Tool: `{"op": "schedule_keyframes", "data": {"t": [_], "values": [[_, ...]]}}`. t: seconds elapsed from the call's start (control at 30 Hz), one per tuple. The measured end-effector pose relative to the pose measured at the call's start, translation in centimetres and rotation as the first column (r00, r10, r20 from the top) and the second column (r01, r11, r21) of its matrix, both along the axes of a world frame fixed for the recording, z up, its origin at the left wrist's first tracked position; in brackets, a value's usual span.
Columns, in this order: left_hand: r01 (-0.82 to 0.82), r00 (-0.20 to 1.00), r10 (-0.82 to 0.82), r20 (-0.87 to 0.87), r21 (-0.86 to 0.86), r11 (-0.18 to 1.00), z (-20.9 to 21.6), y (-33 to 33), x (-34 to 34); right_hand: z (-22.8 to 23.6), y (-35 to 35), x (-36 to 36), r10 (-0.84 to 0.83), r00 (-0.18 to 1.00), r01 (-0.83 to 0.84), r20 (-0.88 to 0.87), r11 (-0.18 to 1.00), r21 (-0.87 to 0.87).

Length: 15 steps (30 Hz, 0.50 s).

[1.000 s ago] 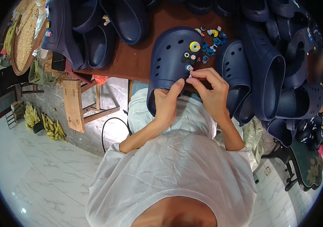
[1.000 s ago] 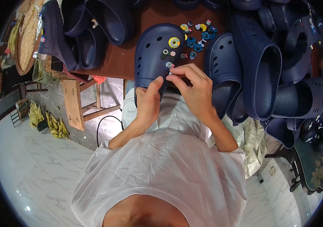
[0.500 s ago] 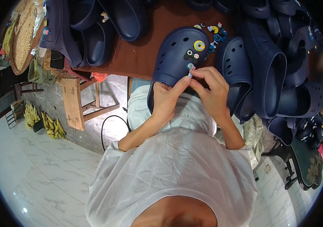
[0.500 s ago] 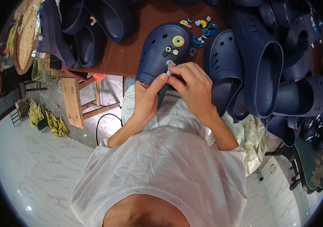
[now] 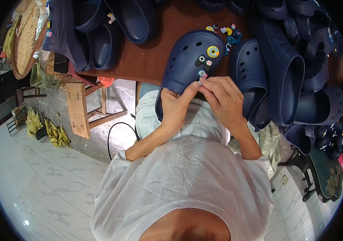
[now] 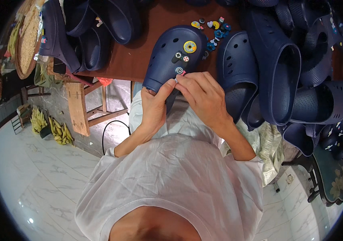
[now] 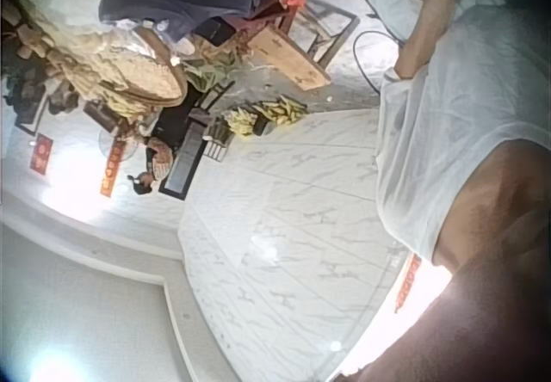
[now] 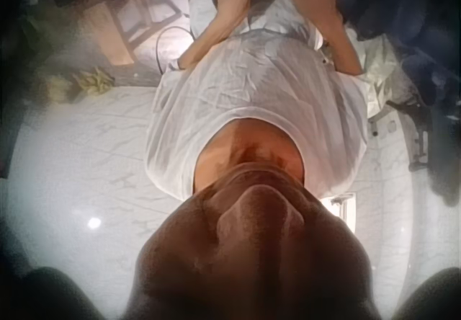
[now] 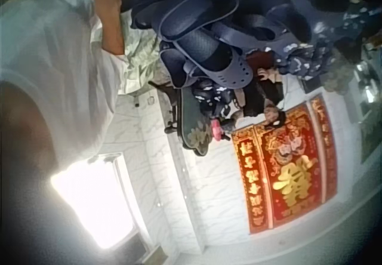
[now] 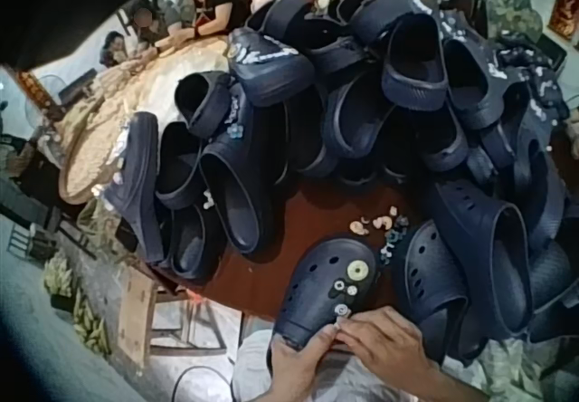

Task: The recorder is attaching decorative charms to the holes of blue clog-style shoes.

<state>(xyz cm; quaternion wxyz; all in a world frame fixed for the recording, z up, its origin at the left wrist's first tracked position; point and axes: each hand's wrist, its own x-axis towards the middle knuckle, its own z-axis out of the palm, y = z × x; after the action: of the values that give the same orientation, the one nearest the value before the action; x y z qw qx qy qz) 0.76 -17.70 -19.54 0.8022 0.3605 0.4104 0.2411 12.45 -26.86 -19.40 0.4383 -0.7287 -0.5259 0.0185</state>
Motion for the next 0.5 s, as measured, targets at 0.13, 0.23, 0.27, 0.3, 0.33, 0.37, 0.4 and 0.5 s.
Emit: {"op": "schedule_keyframes", "data": {"t": [0.13,0.23,0.27,0.3,0.33,0.37,0.4,0.5], "values": [[-0.032,0.999,0.032,0.001,-0.006,0.999,-0.15,-0.35,-0.03,-0.13,0.03,-0.4,-0.025,0.999,0.026,-0.023,0.998,0.048],[-0.031,0.999,0.031,0.008,-0.02,0.999,-0.18,-0.22,-0.07,-0.17,0.05,-0.53,-0.03,0.999,0.032,-0.041,0.998,0.047],[-0.038,0.999,0.038,0.01,-0.028,0.999,-0.18,-0.17,-0.06,-0.17,0.01,-0.53,-0.021,0.999,0.022,-0.026,0.999,0.048],[-0.045,0.999,0.046,0.02,-0.035,0.998,-0.15,-0.15,-0.05,-0.15,-0.04,-0.5,-0.014,1.0,0.015,-0.018,0.999,0.046],[-0.034,0.999,0.035,0.011,-0.03,0.999,-0.11,-0.17,-0.07,-0.14,-0.13,-0.47,-0.006,1.0,0.007,-0.013,0.999,0.032],[-0.024,1.0,0.025,0.011,-0.024,0.999,-0.07,-0.18,-0.07,-0.15,-0.18,-0.4,-0.01,1.0,0.01,0.002,0.999,0.04],[-0.017,1.0,0.017,0.018,-0.023,1.0,-0.03,-0.24,-0.06,-0.15,-0.27,-0.33,-0.013,1.0,0.013,0.012,0.999,0.037],[0.052,0.997,-0.053,0.052,0.021,0.998,0.09,-0.26,-0.08,-0.14,-0.46,-0.38,-0.02,0.999,0.018,0.044,0.999,0.028]]}}
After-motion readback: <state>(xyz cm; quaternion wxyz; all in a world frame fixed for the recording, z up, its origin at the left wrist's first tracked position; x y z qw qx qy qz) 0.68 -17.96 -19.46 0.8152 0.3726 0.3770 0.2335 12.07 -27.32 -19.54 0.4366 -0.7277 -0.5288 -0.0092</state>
